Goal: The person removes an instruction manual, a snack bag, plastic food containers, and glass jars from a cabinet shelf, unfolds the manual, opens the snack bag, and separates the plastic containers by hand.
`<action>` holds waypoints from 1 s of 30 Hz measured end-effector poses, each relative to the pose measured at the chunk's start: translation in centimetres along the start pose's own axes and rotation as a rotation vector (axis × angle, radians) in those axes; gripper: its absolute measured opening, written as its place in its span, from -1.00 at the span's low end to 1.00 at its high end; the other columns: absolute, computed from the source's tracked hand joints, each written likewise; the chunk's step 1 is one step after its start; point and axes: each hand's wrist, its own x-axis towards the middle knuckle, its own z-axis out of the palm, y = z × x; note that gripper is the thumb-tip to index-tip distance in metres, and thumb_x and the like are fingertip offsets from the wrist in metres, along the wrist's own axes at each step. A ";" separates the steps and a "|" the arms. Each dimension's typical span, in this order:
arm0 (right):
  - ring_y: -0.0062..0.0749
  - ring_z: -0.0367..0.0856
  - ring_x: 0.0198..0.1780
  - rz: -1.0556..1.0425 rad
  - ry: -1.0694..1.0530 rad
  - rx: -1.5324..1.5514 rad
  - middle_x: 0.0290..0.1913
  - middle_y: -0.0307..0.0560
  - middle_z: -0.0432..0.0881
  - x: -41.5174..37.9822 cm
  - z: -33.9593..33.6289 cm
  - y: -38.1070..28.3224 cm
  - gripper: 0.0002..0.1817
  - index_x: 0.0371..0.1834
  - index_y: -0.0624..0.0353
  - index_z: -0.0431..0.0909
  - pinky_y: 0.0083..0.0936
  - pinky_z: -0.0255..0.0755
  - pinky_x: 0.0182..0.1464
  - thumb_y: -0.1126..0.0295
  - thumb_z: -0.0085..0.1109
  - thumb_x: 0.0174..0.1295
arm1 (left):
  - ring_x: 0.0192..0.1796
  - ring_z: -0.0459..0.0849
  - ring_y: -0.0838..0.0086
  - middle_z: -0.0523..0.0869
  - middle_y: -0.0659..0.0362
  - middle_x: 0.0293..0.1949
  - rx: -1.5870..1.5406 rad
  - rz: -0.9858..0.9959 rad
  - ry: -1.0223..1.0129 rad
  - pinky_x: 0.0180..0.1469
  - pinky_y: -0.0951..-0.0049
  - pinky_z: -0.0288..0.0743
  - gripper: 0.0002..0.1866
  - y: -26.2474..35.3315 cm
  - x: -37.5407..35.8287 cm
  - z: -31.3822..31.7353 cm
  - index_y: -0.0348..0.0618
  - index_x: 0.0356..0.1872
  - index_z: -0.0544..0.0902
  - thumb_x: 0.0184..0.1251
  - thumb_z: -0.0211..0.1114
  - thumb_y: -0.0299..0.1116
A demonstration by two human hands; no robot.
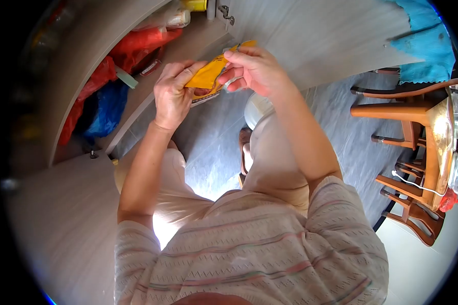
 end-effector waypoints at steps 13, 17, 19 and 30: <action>-0.56 0.53 -0.62 -0.120 -0.147 -0.426 -0.61 -0.15 0.55 0.2 -1.2 3.8 -0.66 -0.52 0.23 0.49 -0.66 0.44 -0.59 0.15 0.10 0.21 | -0.26 0.53 0.60 0.61 0.24 -0.26 -1.081 -0.688 -0.612 -0.18 0.60 0.38 -0.64 2.4 -0.7 0.4 -0.21 -0.16 0.59 0.17 0.27 -0.14; -0.56 0.51 -0.65 -0.039 -0.194 -0.394 -0.63 -0.15 0.54 -0.4 -0.5 3.3 -0.63 -0.54 0.23 0.50 -0.67 0.40 -0.63 0.13 0.07 0.22 | -0.33 0.56 0.62 0.66 0.24 -0.40 -1.024 -0.634 -0.556 -0.28 0.62 0.40 -0.69 2.0 -1.0 0.8 -0.19 -0.35 0.61 0.20 0.20 -0.10; -0.55 0.49 -0.68 -0.069 -0.219 -0.396 -0.64 -0.16 0.53 -0.3 -0.4 3.4 -0.62 -0.54 0.23 0.51 -0.67 0.39 -0.64 0.12 0.06 0.23 | -0.33 0.57 0.61 0.66 0.24 -0.43 -0.996 -0.644 -0.588 -0.28 0.63 0.40 -0.72 2.1 -0.7 0.2 -0.19 -0.39 0.61 0.23 0.17 -0.15; -0.56 0.49 -0.66 -0.023 -0.275 -0.512 -0.63 -0.16 0.52 -0.3 1.0 3.5 -0.65 -0.52 0.26 0.52 -0.65 0.37 -0.63 0.18 0.05 0.24 | -0.39 0.54 0.60 0.60 0.22 -0.42 -0.722 -0.712 -0.648 -0.36 0.58 0.45 -0.77 0.7 -1.2 -1.3 -0.31 -0.32 0.60 0.20 0.09 -0.33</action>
